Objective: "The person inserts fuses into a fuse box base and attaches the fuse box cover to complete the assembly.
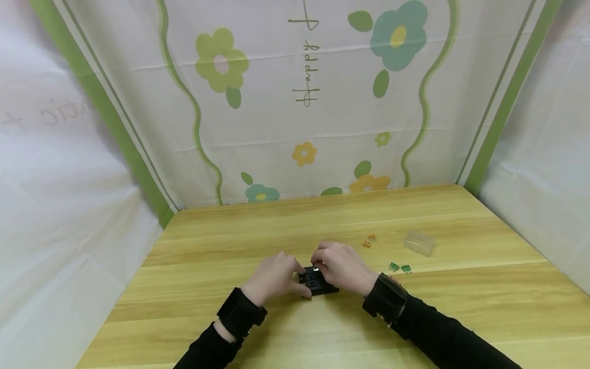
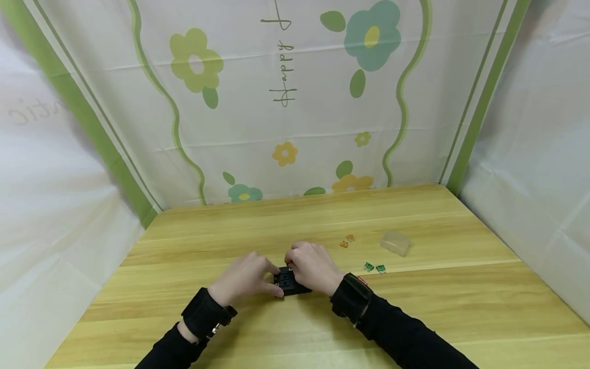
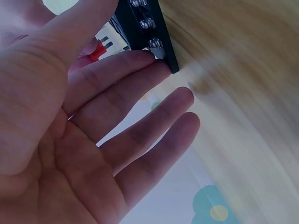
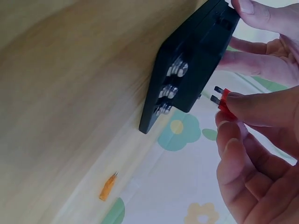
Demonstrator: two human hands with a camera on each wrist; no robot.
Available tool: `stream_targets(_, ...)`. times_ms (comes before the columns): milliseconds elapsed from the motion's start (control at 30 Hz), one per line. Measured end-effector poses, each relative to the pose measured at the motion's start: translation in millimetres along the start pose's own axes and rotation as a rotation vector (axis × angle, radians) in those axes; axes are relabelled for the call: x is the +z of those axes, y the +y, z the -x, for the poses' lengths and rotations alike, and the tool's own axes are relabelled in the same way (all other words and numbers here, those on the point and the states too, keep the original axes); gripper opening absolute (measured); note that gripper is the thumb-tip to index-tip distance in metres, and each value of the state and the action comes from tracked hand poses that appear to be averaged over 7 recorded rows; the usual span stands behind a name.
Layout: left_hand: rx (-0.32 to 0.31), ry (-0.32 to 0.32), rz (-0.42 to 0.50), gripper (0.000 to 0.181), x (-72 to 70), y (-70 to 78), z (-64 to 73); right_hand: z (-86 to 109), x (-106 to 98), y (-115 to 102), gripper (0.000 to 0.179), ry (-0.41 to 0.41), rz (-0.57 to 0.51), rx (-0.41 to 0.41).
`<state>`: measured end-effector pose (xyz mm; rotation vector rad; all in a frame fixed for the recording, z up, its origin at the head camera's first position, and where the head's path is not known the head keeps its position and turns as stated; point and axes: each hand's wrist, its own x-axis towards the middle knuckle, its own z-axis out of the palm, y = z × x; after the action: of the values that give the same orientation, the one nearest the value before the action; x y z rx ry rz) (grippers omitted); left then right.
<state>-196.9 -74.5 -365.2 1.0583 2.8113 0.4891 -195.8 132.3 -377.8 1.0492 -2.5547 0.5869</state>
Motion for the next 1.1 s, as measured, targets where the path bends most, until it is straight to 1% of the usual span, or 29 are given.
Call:
stream_targets(267,-0.003,0.003,0.024,0.038,0.7,0.5,-0.1,-1.7,1.4,-4.6,0.013,-0.006,-0.011,-0.016)
stream_targets(633,0.040,0.018,0.051,0.035,0.1,1.1,2.1,-1.7,4.4,-5.7,0.014,-0.014,-0.015,-0.036)
stream_targets(900,0.010,-0.004,0.063,0.036,-0.7,2.0,1.3,-3.6,5.4,-6.0,0.014,-0.037,-0.030,-0.037)
stream_targets(1100,0.016,-0.002,0.064,0.033,-0.8,1.5,1.3,-4.7,6.7,-6.5,0.015,-0.049,-0.036,-0.041)
